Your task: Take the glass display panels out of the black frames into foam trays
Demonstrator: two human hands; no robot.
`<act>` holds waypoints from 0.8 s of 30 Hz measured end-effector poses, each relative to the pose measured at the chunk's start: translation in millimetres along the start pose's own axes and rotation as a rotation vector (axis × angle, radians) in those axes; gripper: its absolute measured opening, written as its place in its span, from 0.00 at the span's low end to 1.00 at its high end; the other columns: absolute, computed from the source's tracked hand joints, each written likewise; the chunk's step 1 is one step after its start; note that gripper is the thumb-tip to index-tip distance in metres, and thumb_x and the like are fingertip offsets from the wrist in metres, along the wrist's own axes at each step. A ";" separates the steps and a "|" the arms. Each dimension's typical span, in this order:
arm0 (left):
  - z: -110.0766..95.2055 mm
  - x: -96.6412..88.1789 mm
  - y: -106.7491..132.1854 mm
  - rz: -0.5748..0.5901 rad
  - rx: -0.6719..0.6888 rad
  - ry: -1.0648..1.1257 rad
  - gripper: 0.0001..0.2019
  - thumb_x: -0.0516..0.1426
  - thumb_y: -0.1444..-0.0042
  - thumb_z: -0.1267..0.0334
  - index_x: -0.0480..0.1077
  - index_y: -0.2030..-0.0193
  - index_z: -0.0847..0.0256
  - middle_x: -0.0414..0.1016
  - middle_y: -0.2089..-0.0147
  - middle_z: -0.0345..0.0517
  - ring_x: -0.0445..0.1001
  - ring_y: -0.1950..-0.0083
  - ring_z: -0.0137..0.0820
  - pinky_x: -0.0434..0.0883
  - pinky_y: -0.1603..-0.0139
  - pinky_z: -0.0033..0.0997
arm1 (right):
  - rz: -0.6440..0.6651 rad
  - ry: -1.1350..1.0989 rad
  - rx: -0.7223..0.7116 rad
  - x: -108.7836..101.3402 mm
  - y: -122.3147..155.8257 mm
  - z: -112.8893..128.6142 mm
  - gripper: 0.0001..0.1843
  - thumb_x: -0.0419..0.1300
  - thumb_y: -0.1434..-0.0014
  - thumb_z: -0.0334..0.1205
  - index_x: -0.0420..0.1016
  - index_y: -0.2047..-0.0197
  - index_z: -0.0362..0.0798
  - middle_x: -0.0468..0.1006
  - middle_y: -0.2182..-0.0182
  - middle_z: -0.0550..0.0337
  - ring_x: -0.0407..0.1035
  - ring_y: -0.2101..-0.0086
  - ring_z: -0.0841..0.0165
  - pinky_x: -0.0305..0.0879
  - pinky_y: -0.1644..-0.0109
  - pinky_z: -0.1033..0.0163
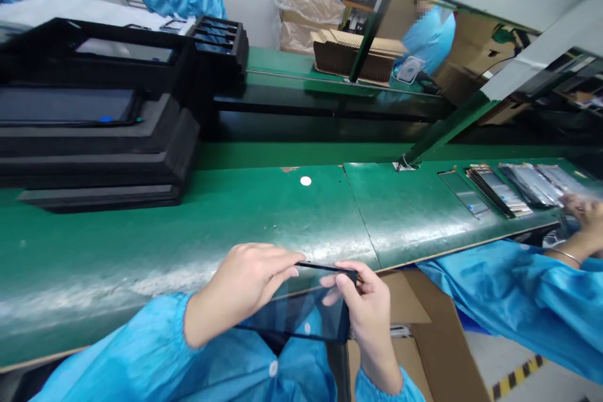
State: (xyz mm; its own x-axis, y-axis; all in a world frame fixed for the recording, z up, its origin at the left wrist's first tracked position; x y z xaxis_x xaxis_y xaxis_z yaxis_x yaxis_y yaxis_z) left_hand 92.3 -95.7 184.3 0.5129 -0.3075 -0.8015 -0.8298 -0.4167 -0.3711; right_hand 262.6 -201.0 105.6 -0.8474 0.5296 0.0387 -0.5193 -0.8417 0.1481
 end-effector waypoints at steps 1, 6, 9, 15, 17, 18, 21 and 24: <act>-0.1 1.6 -0.2 -0.002 0.004 0.024 0.14 0.54 0.25 0.62 0.81 0.46 0.59 0.89 0.55 0.44 0.88 0.59 0.38 0.80 0.59 0.36 | -0.006 0.017 -0.001 0.1 1.5 -1.4 0.19 0.70 0.36 0.55 0.81 0.55 0.48 0.90 0.68 0.50 0.82 0.79 0.62 0.79 0.72 0.62; 4.9 -6.0 6.9 -0.030 0.006 0.045 0.12 0.56 0.26 0.64 0.82 0.45 0.57 0.89 0.54 0.45 0.88 0.58 0.38 0.81 0.53 0.35 | -0.013 0.034 0.025 2.3 -3.3 -14.1 0.21 0.73 0.40 0.56 0.83 0.55 0.46 0.89 0.69 0.49 0.82 0.78 0.59 0.80 0.70 0.59; 21.8 -39.9 23.2 -0.256 -0.135 0.013 0.19 0.63 0.31 0.61 0.77 0.35 0.47 0.82 0.35 0.48 0.78 0.33 0.48 0.65 0.25 0.57 | -0.089 -0.095 0.062 -4.7 -20.2 -29.3 0.26 0.77 0.45 0.56 0.82 0.52 0.46 0.90 0.68 0.50 0.82 0.78 0.61 0.80 0.70 0.60; 66.0 -46.9 75.5 -0.786 -0.484 0.931 0.35 0.65 0.35 0.47 0.63 0.25 0.50 0.79 0.34 0.62 0.81 0.36 0.52 0.80 0.39 0.50 | -0.070 -0.497 0.081 43.3 -54.2 -48.7 0.35 0.76 0.42 0.55 0.72 0.36 0.56 0.90 0.56 0.55 0.86 0.67 0.61 0.83 0.59 0.57; 68.2 -31.5 77.8 -0.756 -0.579 1.074 0.31 0.68 0.38 0.47 0.71 0.33 0.58 0.86 0.44 0.64 0.87 0.48 0.51 0.85 0.52 0.44 | 0.007 -0.554 0.075 77.4 -56.1 -46.9 0.37 0.74 0.41 0.56 0.70 0.32 0.57 0.89 0.55 0.53 0.86 0.63 0.58 0.82 0.53 0.51; 71.4 -33.9 83.6 -0.795 -0.634 1.059 0.28 0.69 0.38 0.48 0.73 0.37 0.60 0.87 0.48 0.64 0.89 0.53 0.50 0.85 0.57 0.41 | 0.046 -0.571 0.059 92.3 -56.2 -44.3 0.37 0.73 0.39 0.56 0.70 0.31 0.56 0.89 0.54 0.50 0.86 0.59 0.56 0.82 0.50 0.48; 76.9 -91.7 107.4 -1.002 -0.638 0.731 0.18 0.67 0.36 0.51 0.78 0.46 0.62 0.90 0.56 0.56 0.89 0.62 0.45 0.85 0.63 0.39 | 0.175 -0.543 -0.046 119.5 -56.7 -33.7 0.33 0.68 0.35 0.58 0.73 0.31 0.55 0.85 0.44 0.43 0.81 0.44 0.48 0.77 0.41 0.38; 67.9 -192.5 119.3 -1.073 -0.495 0.052 0.12 0.63 0.33 0.56 0.81 0.51 0.60 0.90 0.54 0.51 0.89 0.57 0.43 0.84 0.51 0.41 | 0.188 -0.382 -0.158 112.8 -59.9 -34.9 0.27 0.66 0.32 0.56 0.77 0.33 0.58 0.81 0.37 0.46 0.74 0.36 0.49 0.73 0.36 0.39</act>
State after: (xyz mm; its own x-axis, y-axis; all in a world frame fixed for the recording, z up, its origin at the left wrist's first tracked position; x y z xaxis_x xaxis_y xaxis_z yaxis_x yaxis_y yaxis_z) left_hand -120.4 -28.1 262.5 0.9134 0.3718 -0.1660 0.2006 -0.7658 -0.6110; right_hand 194.2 -94.5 66.6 -0.8419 0.3423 0.4171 -0.3964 -0.9168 -0.0478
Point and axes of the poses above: each hand's wrist, its own y-axis away from the middle knuckle, its own x-axis out of the palm, z = x × y, the point moved 10 cm from there along -y, towards the middle knuckle
